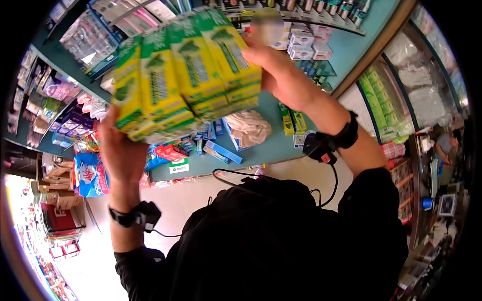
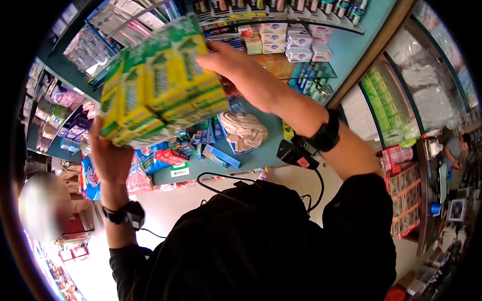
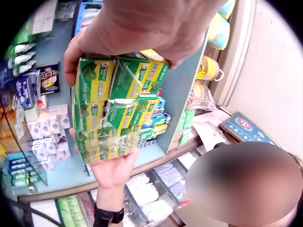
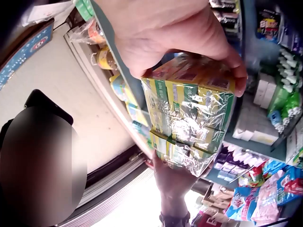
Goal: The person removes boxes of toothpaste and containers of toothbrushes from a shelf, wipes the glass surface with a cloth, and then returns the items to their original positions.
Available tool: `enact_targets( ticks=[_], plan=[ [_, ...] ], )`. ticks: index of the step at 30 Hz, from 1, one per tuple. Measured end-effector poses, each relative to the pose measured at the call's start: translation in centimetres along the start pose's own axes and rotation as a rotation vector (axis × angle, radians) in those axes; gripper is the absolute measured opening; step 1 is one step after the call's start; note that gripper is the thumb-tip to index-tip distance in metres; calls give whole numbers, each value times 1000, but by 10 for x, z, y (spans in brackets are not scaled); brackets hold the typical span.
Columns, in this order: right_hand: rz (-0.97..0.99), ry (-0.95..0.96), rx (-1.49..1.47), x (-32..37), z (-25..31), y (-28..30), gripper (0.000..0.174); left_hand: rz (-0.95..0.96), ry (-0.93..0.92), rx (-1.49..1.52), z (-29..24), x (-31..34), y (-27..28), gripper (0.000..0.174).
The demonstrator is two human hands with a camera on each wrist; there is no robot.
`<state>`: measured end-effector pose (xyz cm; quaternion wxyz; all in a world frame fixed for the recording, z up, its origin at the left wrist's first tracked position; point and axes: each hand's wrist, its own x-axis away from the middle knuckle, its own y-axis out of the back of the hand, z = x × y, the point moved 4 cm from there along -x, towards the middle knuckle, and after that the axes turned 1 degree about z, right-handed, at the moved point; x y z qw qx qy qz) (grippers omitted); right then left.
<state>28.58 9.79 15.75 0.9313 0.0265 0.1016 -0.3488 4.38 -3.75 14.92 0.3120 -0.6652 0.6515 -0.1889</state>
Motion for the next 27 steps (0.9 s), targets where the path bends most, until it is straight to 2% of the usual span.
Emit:
enact_targets(
  ticks=[1,2,3,4,6,9,12,17,23,27],
  plan=[
    [-39,-7,-18,13,-12,6,66,-37,13,-27,20,-3,5,50],
    [-76,-14,-37,26,-25,12,67,66,55,-11,40,-5,7,50],
    [-111,-20,-56,39,-36,20,68,33,84,-36,59,-7,10,50],
    [-154,-36,-82,54,-48,29,69,102,105,-24,79,-13,9,50],
    [-228,-56,-134,82,-68,49,70,27,116,-106,117,-17,-5,55],
    [-298,-45,-175,122,-98,83,70,76,237,-141,176,-27,-11,72],
    [-380,-98,-235,161,-136,119,72,54,360,-124,236,-38,-17,79],
    [-432,-222,-308,206,-195,180,73,80,483,-79,351,-62,-7,74],
    [-420,-341,-362,220,-282,251,73,-133,542,25,462,-75,21,69],
    [-399,-391,-366,210,-323,280,75,-282,538,68,499,-85,36,59]
  ],
)
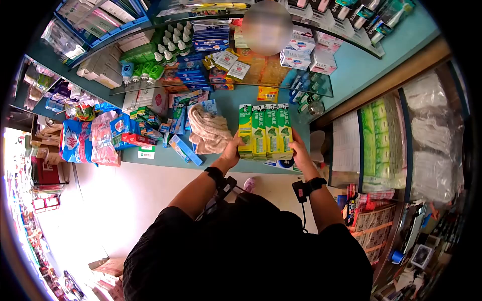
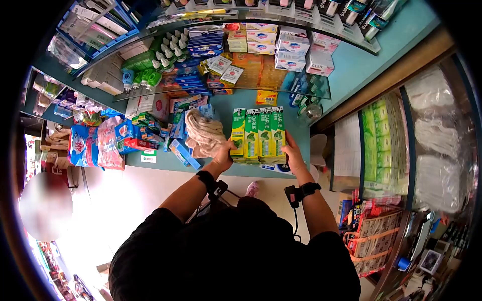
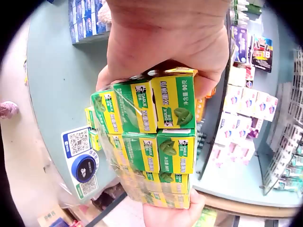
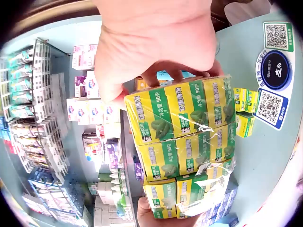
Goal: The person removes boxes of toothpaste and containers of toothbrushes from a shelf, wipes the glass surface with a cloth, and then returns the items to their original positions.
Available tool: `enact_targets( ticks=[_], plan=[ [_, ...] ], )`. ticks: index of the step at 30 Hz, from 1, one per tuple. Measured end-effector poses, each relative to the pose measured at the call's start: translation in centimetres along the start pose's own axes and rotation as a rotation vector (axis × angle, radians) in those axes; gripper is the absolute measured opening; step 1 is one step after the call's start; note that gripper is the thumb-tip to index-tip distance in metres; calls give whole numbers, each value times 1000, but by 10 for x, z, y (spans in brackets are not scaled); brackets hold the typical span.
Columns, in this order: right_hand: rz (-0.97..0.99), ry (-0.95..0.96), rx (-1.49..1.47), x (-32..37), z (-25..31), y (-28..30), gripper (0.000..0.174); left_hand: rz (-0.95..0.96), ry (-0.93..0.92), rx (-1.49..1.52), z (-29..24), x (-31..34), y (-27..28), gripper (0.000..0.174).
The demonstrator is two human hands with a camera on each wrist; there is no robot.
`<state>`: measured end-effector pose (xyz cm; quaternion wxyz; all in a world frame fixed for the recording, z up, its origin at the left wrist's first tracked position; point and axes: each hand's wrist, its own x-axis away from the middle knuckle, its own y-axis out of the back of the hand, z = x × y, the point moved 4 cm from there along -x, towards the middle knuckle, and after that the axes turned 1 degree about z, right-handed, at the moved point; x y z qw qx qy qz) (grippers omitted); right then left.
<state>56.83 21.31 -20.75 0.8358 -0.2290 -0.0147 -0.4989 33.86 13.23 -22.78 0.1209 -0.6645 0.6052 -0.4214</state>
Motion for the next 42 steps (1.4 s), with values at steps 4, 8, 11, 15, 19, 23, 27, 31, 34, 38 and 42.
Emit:
enact_targets(
  ticks=[4,8,11,15,19,23,27,31,34,38,42],
  plan=[
    [-18,-36,132,-28,-4,4,72,-153,94,74,24,-29,28,48],
    [4,-60,170,-52,-18,8,72,-210,74,179,33,-40,40,42],
    [5,-27,171,-60,-26,5,72,-260,76,196,40,-49,53,41],
    [-7,-27,248,-68,-44,7,73,-295,32,156,51,-56,74,41],
    [-29,13,291,-71,-60,8,74,-368,24,19,53,-61,86,41],
    [-23,-34,398,-63,-61,3,75,-407,42,-106,62,-68,105,43],
    [-1,24,497,-68,-72,8,75,-474,50,-253,62,-64,110,43],
    [-1,-35,564,-72,-83,16,75,-481,48,-467,64,-63,122,43],
    [16,47,661,-74,-85,18,74,-553,-3,-511,66,-63,124,41],
    [-32,31,823,-71,-80,13,76,-689,-113,-738,52,-51,96,34],
    [-71,65,969,-72,-80,13,76,-648,-261,-1183,50,-36,81,32]
  ],
)
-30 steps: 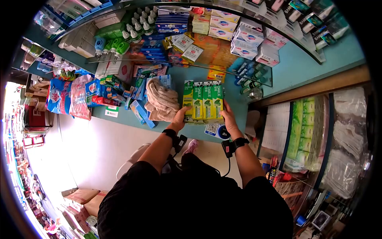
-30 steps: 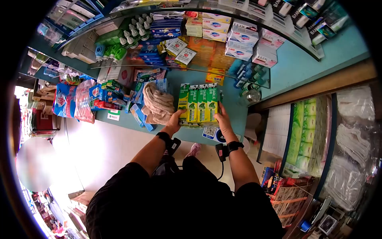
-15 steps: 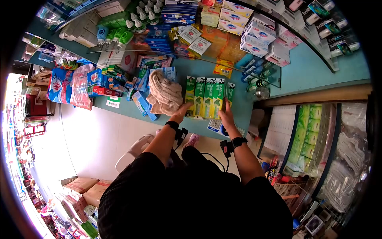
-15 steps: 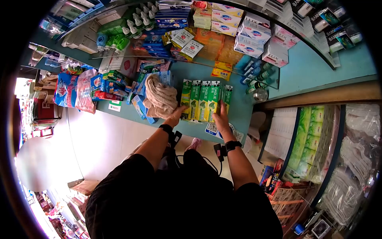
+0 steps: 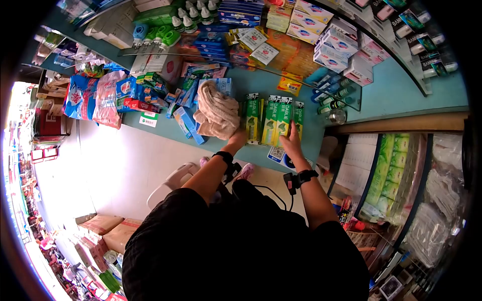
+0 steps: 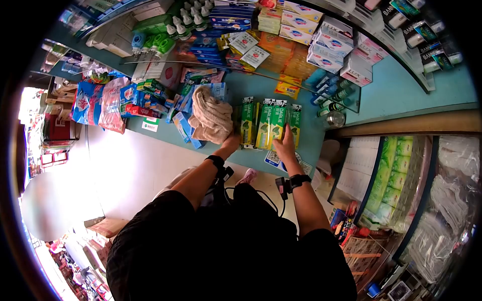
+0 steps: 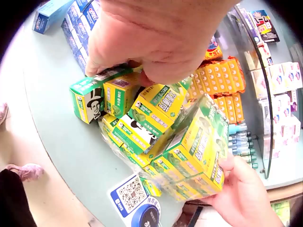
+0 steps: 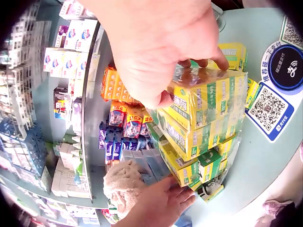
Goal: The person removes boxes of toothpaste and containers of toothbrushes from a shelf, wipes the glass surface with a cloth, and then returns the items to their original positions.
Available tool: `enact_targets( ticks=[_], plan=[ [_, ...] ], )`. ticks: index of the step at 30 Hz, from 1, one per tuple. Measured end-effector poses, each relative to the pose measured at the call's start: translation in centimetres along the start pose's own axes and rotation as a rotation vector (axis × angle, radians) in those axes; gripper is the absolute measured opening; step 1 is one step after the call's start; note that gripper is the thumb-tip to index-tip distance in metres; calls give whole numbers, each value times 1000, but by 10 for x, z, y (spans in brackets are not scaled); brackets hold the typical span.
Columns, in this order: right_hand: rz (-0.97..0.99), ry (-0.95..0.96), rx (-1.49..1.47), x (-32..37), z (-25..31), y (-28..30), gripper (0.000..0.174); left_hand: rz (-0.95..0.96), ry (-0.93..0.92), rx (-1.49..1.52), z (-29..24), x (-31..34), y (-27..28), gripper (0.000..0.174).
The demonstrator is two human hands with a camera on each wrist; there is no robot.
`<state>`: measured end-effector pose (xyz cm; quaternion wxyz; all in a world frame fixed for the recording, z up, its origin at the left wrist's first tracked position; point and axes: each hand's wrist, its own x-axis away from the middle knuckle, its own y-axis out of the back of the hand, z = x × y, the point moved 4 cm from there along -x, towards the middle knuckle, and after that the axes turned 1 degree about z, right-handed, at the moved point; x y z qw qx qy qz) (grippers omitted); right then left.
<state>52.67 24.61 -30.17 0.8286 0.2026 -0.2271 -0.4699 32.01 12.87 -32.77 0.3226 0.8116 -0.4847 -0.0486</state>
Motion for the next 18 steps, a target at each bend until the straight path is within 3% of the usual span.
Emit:
enact_targets(
  ticks=[2,4,5,7,8,11,12,15,18],
  plan=[
    [-18,-12,81,1,5,1,75,-7,-159,-190,-2,6,2,33],
    [9,-13,37,-1,3,1,76,-26,-188,-127,10,4,3,52],
    [22,-15,15,-2,1,2,76,125,-129,-135,20,5,-1,52],
    [94,-120,-30,-1,6,4,78,430,-9,-148,-16,27,27,53],
    [101,-139,-18,-2,4,4,78,505,-74,-191,-22,33,32,52],
    [91,-142,-17,-3,6,6,78,526,-191,-44,-49,47,61,52],
    [73,-124,-20,-2,7,9,77,521,-116,-162,-70,45,80,59],
    [-18,-69,2,4,19,19,69,-130,-518,-360,-94,35,133,68],
    [-132,19,-6,4,27,28,56,-420,-495,-737,-90,16,163,57]
  ],
)
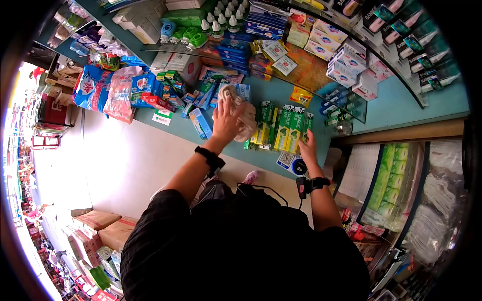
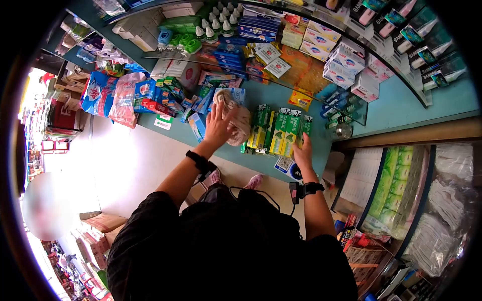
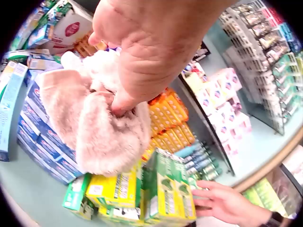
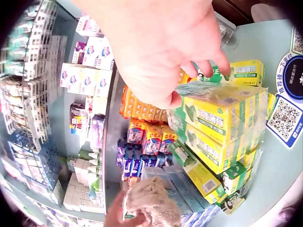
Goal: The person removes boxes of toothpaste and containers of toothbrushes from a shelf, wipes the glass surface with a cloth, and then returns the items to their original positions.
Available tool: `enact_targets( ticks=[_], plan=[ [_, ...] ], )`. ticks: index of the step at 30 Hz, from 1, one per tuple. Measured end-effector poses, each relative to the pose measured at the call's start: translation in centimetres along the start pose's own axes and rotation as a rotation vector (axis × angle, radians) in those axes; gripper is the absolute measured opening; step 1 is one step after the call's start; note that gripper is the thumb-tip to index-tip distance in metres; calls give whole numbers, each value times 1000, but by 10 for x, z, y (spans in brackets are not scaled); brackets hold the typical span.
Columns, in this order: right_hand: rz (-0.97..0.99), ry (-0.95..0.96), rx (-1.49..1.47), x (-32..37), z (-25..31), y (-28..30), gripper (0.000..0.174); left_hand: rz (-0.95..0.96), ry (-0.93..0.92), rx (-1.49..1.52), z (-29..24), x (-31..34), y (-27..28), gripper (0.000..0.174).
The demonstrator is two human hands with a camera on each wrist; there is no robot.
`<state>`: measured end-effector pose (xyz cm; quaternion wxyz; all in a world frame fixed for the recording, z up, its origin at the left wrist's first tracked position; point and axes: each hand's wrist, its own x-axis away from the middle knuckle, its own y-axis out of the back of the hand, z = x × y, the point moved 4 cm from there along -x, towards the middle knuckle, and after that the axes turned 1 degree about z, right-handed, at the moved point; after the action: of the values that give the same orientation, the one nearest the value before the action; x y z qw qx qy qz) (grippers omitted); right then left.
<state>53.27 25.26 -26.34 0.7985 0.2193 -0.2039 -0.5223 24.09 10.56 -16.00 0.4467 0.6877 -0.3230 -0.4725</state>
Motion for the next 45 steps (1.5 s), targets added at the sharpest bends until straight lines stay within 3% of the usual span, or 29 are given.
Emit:
enact_targets(
  ticks=[3,4,7,9,11,13,18,19,21,24,25,31,32,35,37,38,39,40,41,44,45],
  plan=[
    [83,-72,-118,1,20,4,52,305,179,433,37,-6,-43,50],
    [109,-56,-135,1,30,6,49,197,191,527,39,-8,-40,37],
    [190,-38,-234,5,68,7,40,22,323,742,58,-21,-17,36],
    [242,-66,-366,10,101,6,35,34,448,939,72,-24,16,32],
    [329,-110,-511,14,143,4,35,-55,337,1127,91,-30,46,33],
    [435,-123,-668,17,184,-3,38,-76,304,1496,86,-40,107,34],
    [875,-7,-1164,25,296,-46,52,-74,150,1659,76,-46,194,35],
    [888,-42,-1264,25,313,-53,53,-103,81,1575,71,-46,203,34],
    [910,-129,-1464,31,348,-65,55,119,25,1244,68,-42,215,36],
    [696,180,-1212,39,399,-62,52,-114,-291,857,79,-40,241,38],
    [638,281,-1099,38,412,-61,52,-94,-294,925,87,-41,245,38],
    [575,338,-1171,41,450,-65,31,-25,-251,1183,133,-41,267,38],
    [584,348,-1207,42,459,-65,32,-110,-312,1143,139,-45,270,54],
    [579,413,-1173,45,479,-61,37,131,-82,1473,140,-54,293,73],
    [574,497,-1120,47,488,-55,41,359,-235,1720,150,-64,285,96],
    [544,480,-1082,48,491,-54,45,503,-198,1872,150,-61,290,100],
    [513,467,-1046,48,494,-55,49,550,-249,1927,152,-66,268,101],
    [547,549,-898,48,504,-54,50,726,-153,2071,147,-62,268,97],
    [575,612,-750,47,511,-52,52,640,-98,2134,140,-61,276,82],
    [659,645,-620,48,536,-38,51,446,-11,1975,132,-71,294,62],
    [560,754,-416,48,545,-29,51,363,-20,1933,132,-76,298,58]
  ],
)
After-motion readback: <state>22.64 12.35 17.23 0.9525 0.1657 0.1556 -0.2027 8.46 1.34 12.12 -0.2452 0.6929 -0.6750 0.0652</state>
